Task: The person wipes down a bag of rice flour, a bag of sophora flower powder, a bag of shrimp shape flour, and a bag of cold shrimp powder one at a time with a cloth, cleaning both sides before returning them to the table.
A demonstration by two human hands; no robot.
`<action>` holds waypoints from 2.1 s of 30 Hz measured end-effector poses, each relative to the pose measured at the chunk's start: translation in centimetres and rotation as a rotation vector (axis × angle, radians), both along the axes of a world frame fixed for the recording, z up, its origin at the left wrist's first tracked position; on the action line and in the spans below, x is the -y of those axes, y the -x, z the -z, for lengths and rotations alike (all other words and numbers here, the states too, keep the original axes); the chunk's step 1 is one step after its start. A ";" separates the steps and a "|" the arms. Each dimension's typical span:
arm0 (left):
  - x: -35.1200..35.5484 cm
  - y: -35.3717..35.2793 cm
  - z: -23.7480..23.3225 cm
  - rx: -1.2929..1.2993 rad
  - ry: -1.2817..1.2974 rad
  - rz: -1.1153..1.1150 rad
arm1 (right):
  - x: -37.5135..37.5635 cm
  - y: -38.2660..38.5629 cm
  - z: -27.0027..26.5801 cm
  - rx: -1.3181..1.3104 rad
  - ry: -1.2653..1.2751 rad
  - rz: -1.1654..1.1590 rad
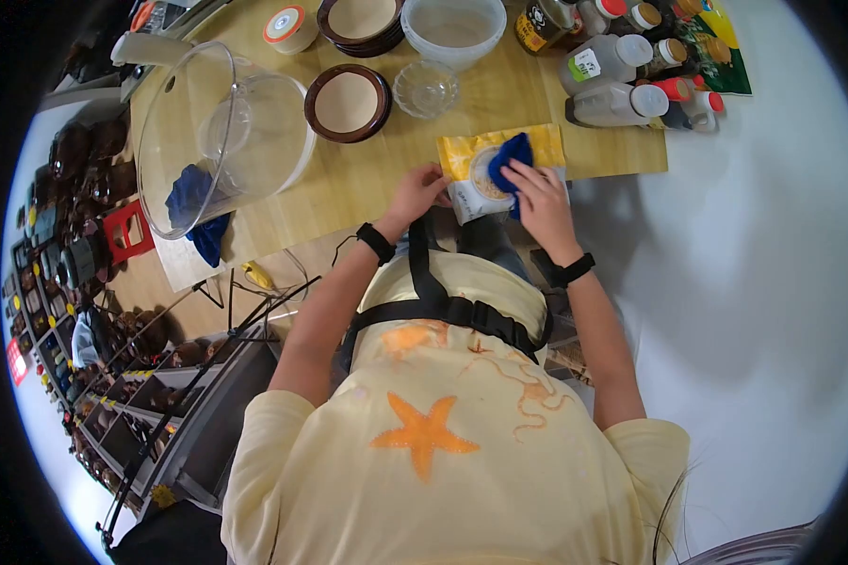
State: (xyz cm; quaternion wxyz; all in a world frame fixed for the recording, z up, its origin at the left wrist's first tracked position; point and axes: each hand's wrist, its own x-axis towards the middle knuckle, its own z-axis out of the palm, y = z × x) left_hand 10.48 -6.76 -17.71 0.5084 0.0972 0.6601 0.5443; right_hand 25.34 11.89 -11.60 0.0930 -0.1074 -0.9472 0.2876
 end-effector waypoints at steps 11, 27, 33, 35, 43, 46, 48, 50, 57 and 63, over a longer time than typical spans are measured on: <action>0.1 0.6 -1.2 0.020 -0.019 0.013 | -1.2 -0.1 -1.2 -0.067 0.015 0.184; 0.3 0.7 -1.2 0.033 0.042 -0.006 | -1.2 3.8 0.5 0.155 -0.181 -0.016; 0.2 0.7 -1.5 0.039 0.073 -0.010 | -6.6 -1.0 1.6 0.160 -0.291 0.198; 0.2 0.9 -1.5 0.042 0.068 -0.005 | -7.2 -2.2 1.2 0.177 -0.198 0.199; 0.5 1.3 -1.4 0.134 -0.060 -0.030 | -2.8 3.0 -3.7 -0.104 0.086 0.031; 0.4 1.5 -2.4 0.082 0.042 0.007 | 0.2 6.1 -2.8 -0.008 0.058 -0.090; 0.5 1.5 -1.9 0.081 0.035 0.024 | 1.9 7.5 -1.4 0.007 -0.045 -0.108; 0.5 1.3 -1.9 0.057 0.039 0.026 | 3.2 7.9 0.1 0.051 -0.109 -0.124; 0.5 0.2 -1.5 -0.057 -0.014 -0.039 | 3.4 5.6 -0.6 0.042 -0.082 -0.345; 0.4 0.6 -0.2 -0.095 0.067 0.030 | 2.3 1.6 -1.7 0.135 0.002 -0.505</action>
